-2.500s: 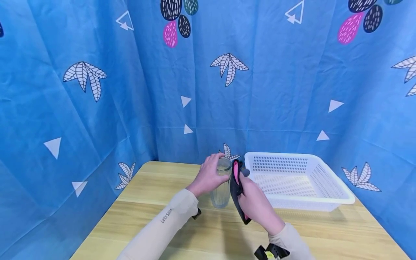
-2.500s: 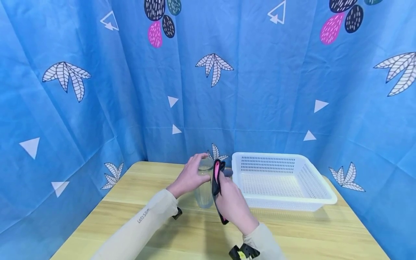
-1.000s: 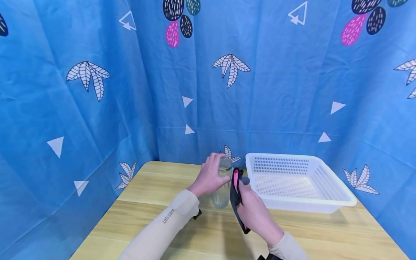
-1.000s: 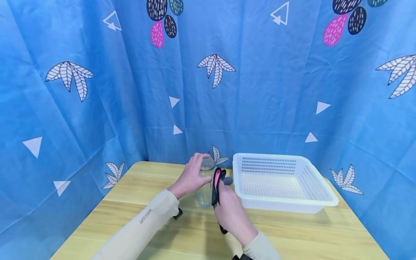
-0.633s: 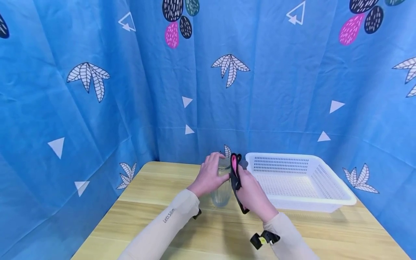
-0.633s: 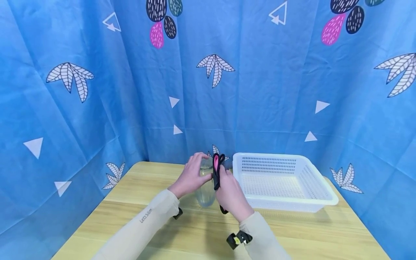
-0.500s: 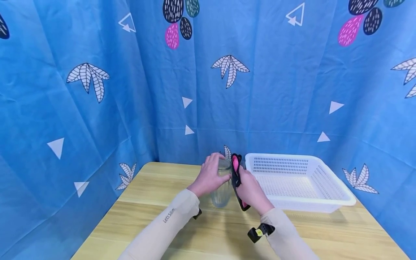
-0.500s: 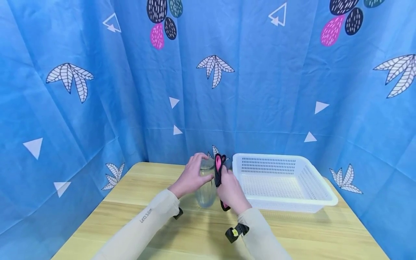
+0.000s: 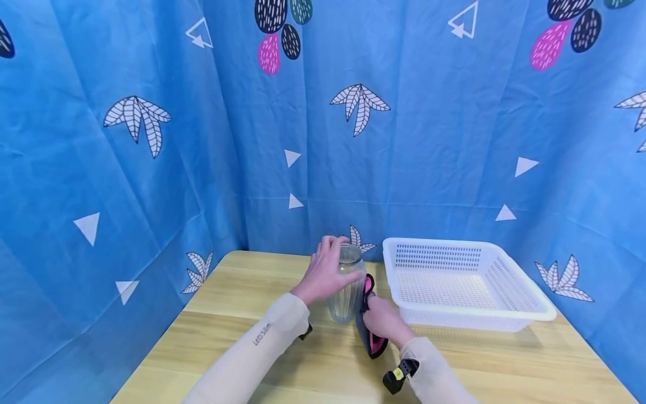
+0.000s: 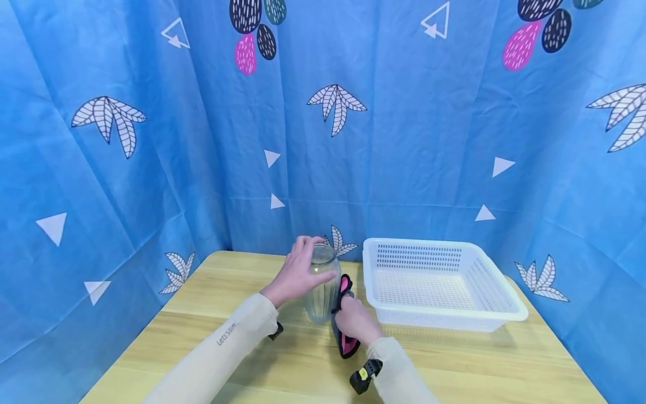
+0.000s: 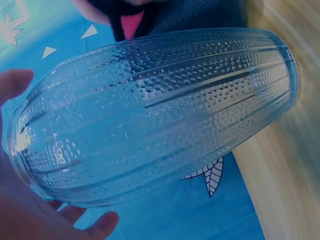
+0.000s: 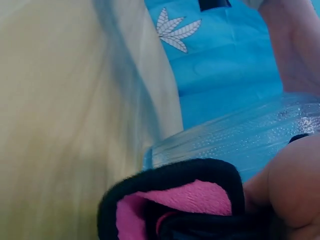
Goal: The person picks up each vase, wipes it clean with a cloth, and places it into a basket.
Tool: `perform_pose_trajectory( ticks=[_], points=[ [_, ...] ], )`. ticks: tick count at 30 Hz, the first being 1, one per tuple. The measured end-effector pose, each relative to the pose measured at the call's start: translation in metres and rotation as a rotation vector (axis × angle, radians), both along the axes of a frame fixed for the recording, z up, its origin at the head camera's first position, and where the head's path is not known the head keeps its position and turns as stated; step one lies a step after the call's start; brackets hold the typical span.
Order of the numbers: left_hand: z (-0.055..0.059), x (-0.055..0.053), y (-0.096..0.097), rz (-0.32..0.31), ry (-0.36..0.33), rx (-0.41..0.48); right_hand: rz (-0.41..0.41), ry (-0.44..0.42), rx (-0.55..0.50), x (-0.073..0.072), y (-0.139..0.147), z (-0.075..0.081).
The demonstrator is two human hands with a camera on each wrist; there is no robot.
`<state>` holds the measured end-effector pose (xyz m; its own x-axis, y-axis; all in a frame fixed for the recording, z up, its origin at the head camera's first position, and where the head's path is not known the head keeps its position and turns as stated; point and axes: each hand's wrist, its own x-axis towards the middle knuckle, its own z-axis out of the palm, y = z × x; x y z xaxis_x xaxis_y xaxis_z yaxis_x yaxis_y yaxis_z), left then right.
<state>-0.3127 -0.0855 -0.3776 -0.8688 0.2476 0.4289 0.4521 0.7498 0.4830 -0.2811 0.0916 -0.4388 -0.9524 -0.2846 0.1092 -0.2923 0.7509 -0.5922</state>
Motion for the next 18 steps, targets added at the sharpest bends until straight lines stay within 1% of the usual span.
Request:
perform_pose_trajectory(
  ticks=[4,9,11,13,16,18],
  points=[
    [-0.002,0.001,-0.001,0.029,0.008,-0.017,0.025,-0.009,0.006,0.015,-0.001,0.001],
    [0.002,0.002,-0.003,0.011,0.022,0.025,0.05,0.016,-0.016,0.035,-0.003,0.016],
    [0.003,0.002,-0.003,-0.002,0.019,0.042,0.054,0.052,-0.022,0.043,-0.004,0.024],
    [0.004,0.003,-0.004,-0.019,0.009,0.058,0.048,0.113,-0.018,0.051,-0.005,0.033],
    [0.005,0.004,-0.004,-0.054,-0.011,0.076,0.015,0.216,-0.023,0.06,-0.004,0.046],
    [0.006,0.004,-0.004,-0.078,-0.022,0.082,-0.009,0.274,-0.042,0.063,-0.004,0.054]
  ],
)
